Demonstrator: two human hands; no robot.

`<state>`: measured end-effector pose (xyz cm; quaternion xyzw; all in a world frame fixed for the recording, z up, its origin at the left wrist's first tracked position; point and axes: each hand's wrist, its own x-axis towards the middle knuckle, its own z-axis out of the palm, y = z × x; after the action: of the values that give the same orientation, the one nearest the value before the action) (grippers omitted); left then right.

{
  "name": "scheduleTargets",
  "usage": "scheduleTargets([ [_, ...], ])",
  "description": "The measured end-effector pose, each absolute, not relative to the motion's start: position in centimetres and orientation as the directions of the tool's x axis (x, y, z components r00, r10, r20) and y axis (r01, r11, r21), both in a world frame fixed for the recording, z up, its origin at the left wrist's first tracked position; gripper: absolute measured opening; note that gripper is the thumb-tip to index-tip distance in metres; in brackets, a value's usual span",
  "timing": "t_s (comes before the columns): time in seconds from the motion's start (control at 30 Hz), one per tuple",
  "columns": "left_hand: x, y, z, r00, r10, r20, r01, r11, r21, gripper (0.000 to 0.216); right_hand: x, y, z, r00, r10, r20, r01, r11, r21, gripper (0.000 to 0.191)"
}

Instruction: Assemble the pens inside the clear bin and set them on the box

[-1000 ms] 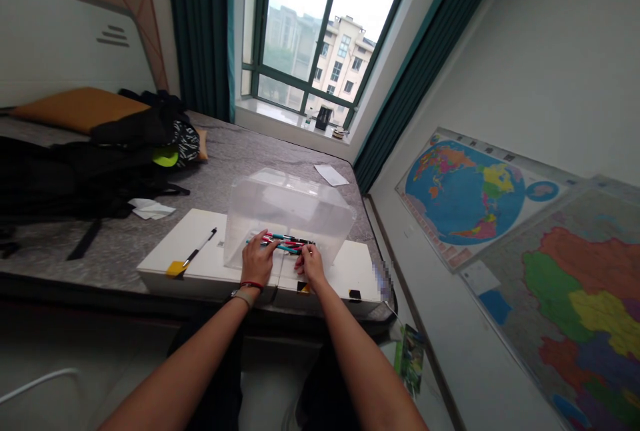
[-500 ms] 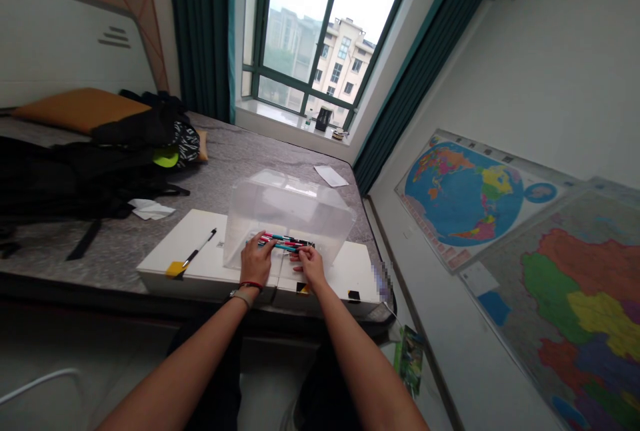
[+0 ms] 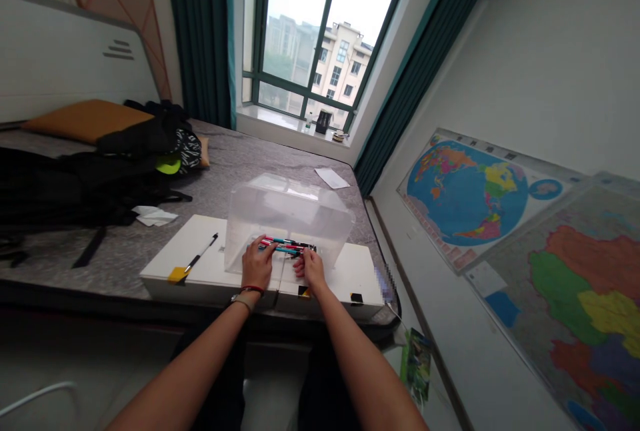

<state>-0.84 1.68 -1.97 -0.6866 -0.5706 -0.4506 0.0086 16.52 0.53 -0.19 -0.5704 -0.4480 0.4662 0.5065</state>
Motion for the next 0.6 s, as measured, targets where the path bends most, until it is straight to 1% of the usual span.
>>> scheduleTargets([
  [0.2,-0.74,1.65,-1.96,-0.052,0.778,0.626,0.797,-0.345,0.496,0.029,16.68,0.38,-0.27,0.121,0.992,-0.044,0.044,-0.049,-0.998,0.038],
  [0.27,-0.73,1.64,-1.97,-0.052,0.782,0.621,0.798,-0.341,0.496,0.029,16.7,0.5,-0.46,0.12,0.992,-0.043,0.066,-0.051,-0.996,0.038],
  [0.4,-0.76,1.61,-1.95,-0.05,0.785,0.617,0.795,-0.342,0.5,0.029,16.66,0.81,-0.71,0.133,0.989,-0.068,0.104,-0.082,-0.991,0.045],
  [0.47,-0.77,1.6,-1.93,-0.052,0.788,0.614,0.794,-0.34,0.504,0.029,16.65,0.83,-0.7,0.141,0.988,-0.065,0.093,-0.079,-0.993,0.045],
  [0.6,-0.75,1.58,-1.89,-0.056,0.788,0.613,0.787,-0.342,0.513,0.029,16.68,0.59,-0.57,0.123,0.992,-0.037,0.044,-0.043,-0.998,0.038],
])
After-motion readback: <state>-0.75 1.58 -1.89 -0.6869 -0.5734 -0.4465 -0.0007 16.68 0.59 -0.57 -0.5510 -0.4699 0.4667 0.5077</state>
